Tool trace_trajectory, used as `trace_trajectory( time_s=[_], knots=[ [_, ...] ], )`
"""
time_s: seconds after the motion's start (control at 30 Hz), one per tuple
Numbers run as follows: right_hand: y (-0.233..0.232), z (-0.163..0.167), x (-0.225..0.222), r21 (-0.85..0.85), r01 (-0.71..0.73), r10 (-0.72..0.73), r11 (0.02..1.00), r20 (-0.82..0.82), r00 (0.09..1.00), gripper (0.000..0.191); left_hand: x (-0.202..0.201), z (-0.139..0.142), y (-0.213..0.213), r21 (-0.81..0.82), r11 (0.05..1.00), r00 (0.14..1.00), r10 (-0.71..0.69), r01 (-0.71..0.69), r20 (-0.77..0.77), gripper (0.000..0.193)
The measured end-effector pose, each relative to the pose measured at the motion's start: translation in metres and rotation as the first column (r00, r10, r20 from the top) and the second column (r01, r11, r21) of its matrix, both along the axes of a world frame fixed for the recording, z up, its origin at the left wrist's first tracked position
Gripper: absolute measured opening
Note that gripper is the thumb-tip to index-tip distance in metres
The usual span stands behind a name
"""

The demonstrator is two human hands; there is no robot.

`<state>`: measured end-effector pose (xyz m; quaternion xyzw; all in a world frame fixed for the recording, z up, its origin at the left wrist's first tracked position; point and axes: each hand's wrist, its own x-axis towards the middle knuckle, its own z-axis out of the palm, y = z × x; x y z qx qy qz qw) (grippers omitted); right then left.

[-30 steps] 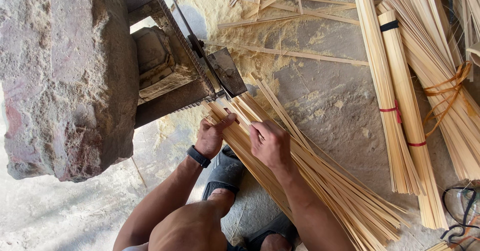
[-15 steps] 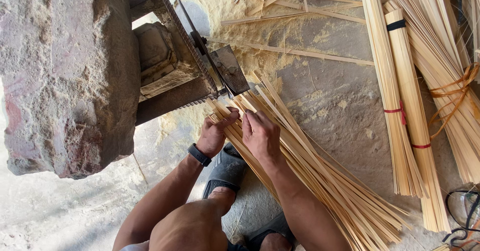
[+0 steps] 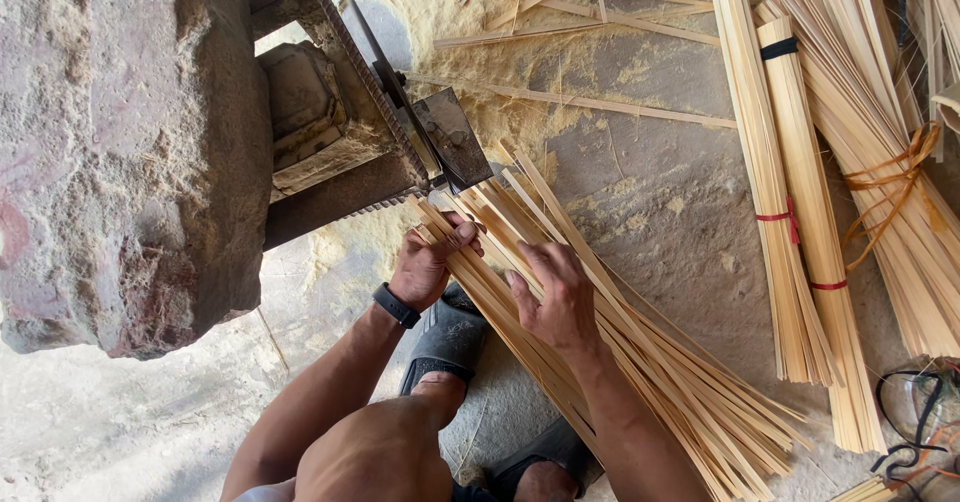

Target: The person uses a bandsaw to cut multiple thin wooden sticks to a uniform length. They hold bundles of sticks against the blade, feed them through, and then gather the cut pieces into bundles tied with rubber bands.

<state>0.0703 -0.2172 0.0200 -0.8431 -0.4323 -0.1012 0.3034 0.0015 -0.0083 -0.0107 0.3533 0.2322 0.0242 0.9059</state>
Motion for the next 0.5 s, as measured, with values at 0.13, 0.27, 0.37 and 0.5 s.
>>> trace_trajectory(
  time_s=[0.13, 0.27, 0.37, 0.5],
  knots=[
    [0.015, -0.013, -0.007, 0.028, 0.027, -0.017, 0.999, -0.307, 0.952, 0.018, 0.001, -0.004, 0.0, 0.061, 0.998, 1.0, 0.002, -0.002, 0.005, 0.015],
    [0.046, -0.022, -0.003, 0.003, 0.072, -0.068, 0.997, -0.285, 0.956, 0.01, -0.006, -0.006, 0.004, 0.117, 0.993, 1.0, 0.003, -0.002, -0.013, 0.027],
    [0.074, -0.027, 0.004, 0.017, 0.081, -0.074, 0.997, -0.248, 0.966, 0.007, -0.009, -0.005, 0.009, 0.291, 0.95, 0.992, -0.095, 0.116, -0.085, 0.025],
    [0.084, -0.027, 0.01, -0.076, 0.065, -0.084, 0.995, -0.291, 0.953, 0.017, -0.007, -0.002, 0.007, 0.375, 0.918, 0.989, -0.092, 0.131, -0.119, 0.021]
  ],
)
